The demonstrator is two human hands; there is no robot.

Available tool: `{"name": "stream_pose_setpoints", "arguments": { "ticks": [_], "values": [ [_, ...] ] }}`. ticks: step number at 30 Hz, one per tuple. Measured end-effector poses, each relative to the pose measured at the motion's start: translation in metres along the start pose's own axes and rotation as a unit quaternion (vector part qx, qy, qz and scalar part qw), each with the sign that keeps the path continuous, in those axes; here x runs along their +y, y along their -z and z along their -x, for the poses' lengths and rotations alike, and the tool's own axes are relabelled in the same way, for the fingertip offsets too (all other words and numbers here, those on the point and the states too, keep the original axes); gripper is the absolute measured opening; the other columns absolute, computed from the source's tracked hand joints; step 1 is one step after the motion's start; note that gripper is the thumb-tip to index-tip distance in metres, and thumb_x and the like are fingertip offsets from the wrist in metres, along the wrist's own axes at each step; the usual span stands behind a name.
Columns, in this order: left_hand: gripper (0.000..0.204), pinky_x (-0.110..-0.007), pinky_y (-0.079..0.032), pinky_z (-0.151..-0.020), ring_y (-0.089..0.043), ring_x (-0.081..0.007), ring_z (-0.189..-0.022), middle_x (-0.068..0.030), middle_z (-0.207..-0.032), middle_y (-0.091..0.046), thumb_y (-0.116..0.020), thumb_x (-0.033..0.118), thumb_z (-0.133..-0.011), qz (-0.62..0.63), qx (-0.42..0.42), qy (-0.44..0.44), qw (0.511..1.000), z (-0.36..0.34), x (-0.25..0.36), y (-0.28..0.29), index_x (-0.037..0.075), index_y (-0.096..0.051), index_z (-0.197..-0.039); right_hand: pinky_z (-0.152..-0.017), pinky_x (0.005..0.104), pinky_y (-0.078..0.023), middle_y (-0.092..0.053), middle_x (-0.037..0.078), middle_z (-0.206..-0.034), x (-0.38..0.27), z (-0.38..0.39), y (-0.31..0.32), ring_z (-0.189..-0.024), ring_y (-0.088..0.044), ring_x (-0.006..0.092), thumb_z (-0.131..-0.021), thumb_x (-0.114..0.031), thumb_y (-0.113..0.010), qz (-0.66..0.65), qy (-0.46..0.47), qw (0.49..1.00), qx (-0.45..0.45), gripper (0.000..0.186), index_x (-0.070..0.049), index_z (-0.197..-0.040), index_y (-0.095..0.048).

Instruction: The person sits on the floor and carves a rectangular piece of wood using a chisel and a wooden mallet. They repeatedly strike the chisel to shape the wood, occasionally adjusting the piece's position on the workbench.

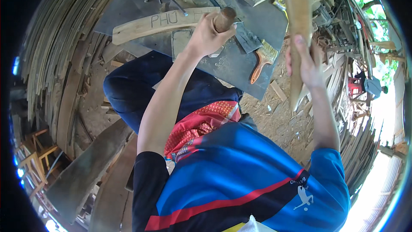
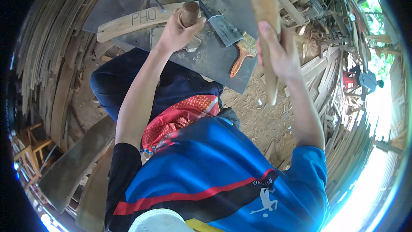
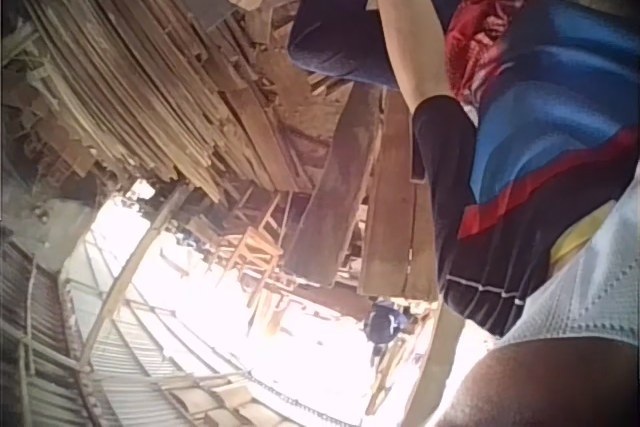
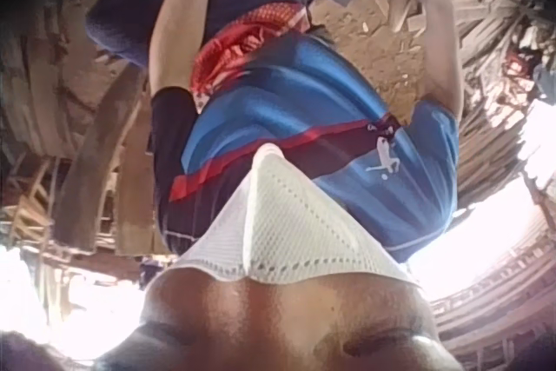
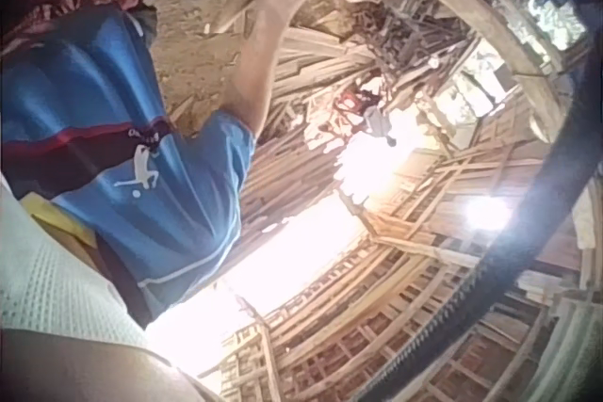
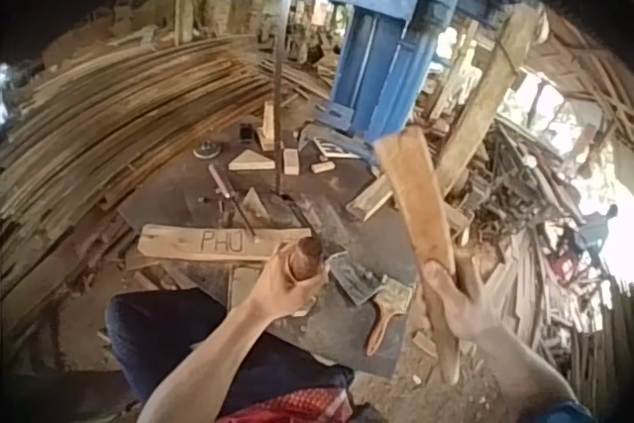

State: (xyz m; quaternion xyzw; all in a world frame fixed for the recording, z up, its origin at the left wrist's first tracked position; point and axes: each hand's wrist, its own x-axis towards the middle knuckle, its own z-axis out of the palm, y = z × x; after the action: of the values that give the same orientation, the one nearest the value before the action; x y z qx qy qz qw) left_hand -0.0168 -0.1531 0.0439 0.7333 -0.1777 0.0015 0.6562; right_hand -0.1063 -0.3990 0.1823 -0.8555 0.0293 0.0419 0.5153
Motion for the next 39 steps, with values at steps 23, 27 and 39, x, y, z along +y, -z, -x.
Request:
{"name": "stream_pose_setpoints", "arguments": {
  "ticks": [23, 27, 39],
  "values": [
    [0.031, -0.029, -0.035, -0.042, -0.046, -0.0101, -0.040, -0.0013, -0.054, -0.057, -0.065, 0.013, -0.099, 0.150, 0.063, -0.032, 0.986, -0.037, -0.005, 0.024, 0.007, -0.058, -0.070, -0.068, 0.0440, -0.051, -0.067, 0.021, -0.076, 0.145, 0.040, -0.068, -0.074, -0.069, 0.0344, -0.095, -0.051, -0.067, 0.142, -0.168, 0.966, -0.137, 0.056, 0.003, -0.111, -0.066],
    [0.031, -0.029, -0.036, -0.040, -0.048, -0.0105, -0.041, -0.0036, -0.056, -0.059, -0.063, 0.016, -0.099, 0.153, 0.111, 0.023, 0.982, -0.056, -0.017, 0.030, 0.006, -0.060, -0.071, -0.069, 0.0434, -0.051, -0.068, 0.021, -0.078, 0.148, 0.043, -0.067, -0.075, -0.069, 0.0323, -0.097, -0.047, -0.065, 0.124, -0.240, 0.949, -0.166, 0.053, 0.002, -0.117, -0.066],
    [0.029, -0.033, -0.038, -0.065, -0.032, -0.0113, -0.041, 0.0023, -0.056, -0.038, -0.053, 0.004, -0.080, 0.668, 0.196, -0.106, 0.710, -0.052, -0.058, 0.091, 0.017, -0.035, -0.061, -0.071, 0.0436, -0.051, -0.069, 0.023, -0.082, 0.152, 0.044, -0.073, -0.076, -0.071, 0.0322, -0.097, -0.044, -0.067, 0.110, -0.199, 0.964, -0.142, 0.051, 0.004, -0.115, -0.064]
  ]
}}
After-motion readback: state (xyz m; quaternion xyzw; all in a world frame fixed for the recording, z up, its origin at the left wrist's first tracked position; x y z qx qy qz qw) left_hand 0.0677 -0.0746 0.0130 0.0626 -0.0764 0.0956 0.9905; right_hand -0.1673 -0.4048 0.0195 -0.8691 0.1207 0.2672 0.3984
